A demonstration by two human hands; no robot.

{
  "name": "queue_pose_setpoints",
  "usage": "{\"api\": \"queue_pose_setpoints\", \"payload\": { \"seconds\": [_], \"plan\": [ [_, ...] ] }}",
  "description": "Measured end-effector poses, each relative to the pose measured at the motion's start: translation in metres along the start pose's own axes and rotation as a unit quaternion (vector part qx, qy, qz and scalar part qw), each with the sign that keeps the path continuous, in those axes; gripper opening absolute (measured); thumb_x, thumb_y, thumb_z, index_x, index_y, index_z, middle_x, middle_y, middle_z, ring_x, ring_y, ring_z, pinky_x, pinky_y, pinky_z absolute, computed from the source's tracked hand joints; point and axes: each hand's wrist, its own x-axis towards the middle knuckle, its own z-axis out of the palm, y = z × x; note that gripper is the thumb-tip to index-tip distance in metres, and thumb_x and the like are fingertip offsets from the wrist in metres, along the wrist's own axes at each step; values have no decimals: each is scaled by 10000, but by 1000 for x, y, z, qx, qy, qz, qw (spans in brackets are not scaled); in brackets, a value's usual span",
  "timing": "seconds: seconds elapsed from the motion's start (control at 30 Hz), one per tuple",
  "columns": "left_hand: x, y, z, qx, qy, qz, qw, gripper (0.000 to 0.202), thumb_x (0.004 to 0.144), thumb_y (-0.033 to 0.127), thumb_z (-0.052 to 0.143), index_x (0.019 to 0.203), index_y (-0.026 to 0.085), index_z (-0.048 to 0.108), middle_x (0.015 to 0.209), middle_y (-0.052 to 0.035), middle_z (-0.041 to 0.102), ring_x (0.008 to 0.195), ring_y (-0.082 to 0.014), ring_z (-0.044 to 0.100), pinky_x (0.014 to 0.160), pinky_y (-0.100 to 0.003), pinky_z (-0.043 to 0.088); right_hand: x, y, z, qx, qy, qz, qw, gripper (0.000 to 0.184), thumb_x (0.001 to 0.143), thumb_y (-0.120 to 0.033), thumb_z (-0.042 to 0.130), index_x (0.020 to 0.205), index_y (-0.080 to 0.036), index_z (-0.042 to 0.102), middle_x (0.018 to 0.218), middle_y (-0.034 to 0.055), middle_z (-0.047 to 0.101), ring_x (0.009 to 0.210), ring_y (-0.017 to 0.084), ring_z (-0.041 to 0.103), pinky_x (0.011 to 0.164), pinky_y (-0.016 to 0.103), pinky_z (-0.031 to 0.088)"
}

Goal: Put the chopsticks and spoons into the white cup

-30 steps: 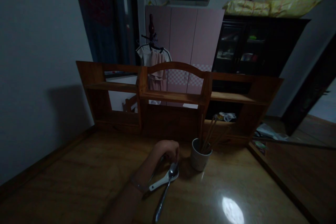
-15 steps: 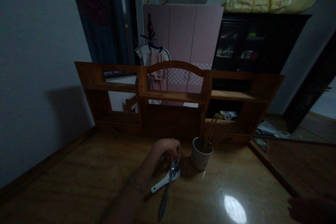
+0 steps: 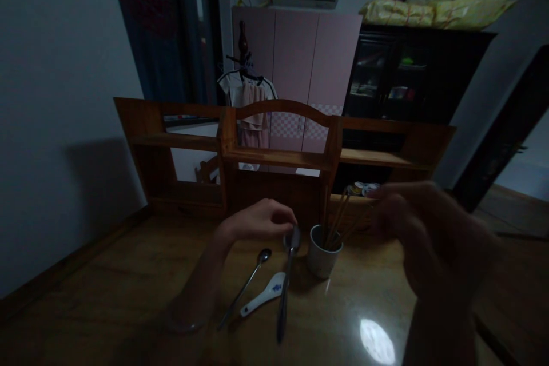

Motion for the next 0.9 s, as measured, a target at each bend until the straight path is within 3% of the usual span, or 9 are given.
{"api": "queue_pose_setpoints", "payload": {
  "seconds": [0.03,0.07,0.13,0.2,0.27,0.43,0.57,0.73,0.9],
  "plan": [
    [-5,13,-3,-7,39,10,999,190,877,222,551,977,169,704,889,-18,710,829,-160,641,718,-215,463,4,5,7,-11,-1,-1,1000,236,974,-424,538,885,-228,634,624,15,579,514,167,538,461,254,391],
    [-10,24,-5,-14,80,16,997,186,889,244,554,983,171,698,893,-17,707,832,-161,641,721,-218,465,8,11,15,-17,-47,0,999,269,990,-423,521,855,-217,628,598,4,558,499,156,517,449,247,365],
    [-17,42,-7,-20,145,25,989,188,907,279,556,987,176,692,875,-12,700,809,-155,639,708,-220,469,16,26,32,10,-193,1,981,300,992,-442,537,852,-200,644,635,2,580,547,155,537,458,231,357],
    [-21,54,-6,-14,183,36,982,179,915,284,558,972,183,696,846,-2,695,777,-144,637,692,-217,469,22,40,46,60,-292,10,954,321,988,-463,548,878,-183,660,697,9,611,602,158,563,473,217,367],
    [-23,61,-4,-1,198,51,979,158,912,263,571,949,187,704,830,5,696,763,-137,637,681,-212,467,24,47,55,104,-331,19,938,348,996,-476,532,900,-167,663,726,14,620,642,159,576,498,209,381],
    [-25,70,-2,25,206,60,976,121,892,205,597,932,191,710,856,14,704,776,-129,643,686,-207,460,26,46,55,181,-350,35,918,410,1013,-495,494,860,-145,646,712,14,604,639,145,562,529,202,394],
    [-25,71,1,34,187,34,981,140,905,225,570,911,184,704,754,21,687,665,-110,623,580,-191,427,25,43,51,233,-357,47,903,376,1009,-474,512,871,-152,648,758,22,619,668,145,573,568,202,425],
    [-21,69,4,3,182,15,983,180,923,286,551,929,167,686,717,11,664,599,-107,603,526,-188,421,23,46,53,231,-354,40,905,255,957,-419,619,953,-168,662,827,27,639,727,162,597,603,212,453],
    [-18,69,5,-33,187,28,981,201,941,330,546,994,181,670,807,2,675,696,-124,622,608,-205,463,23,48,54,250,-327,47,910,252,965,-400,608,913,-157,645,754,21,626,666,152,590,564,202,446]
  ]
}}
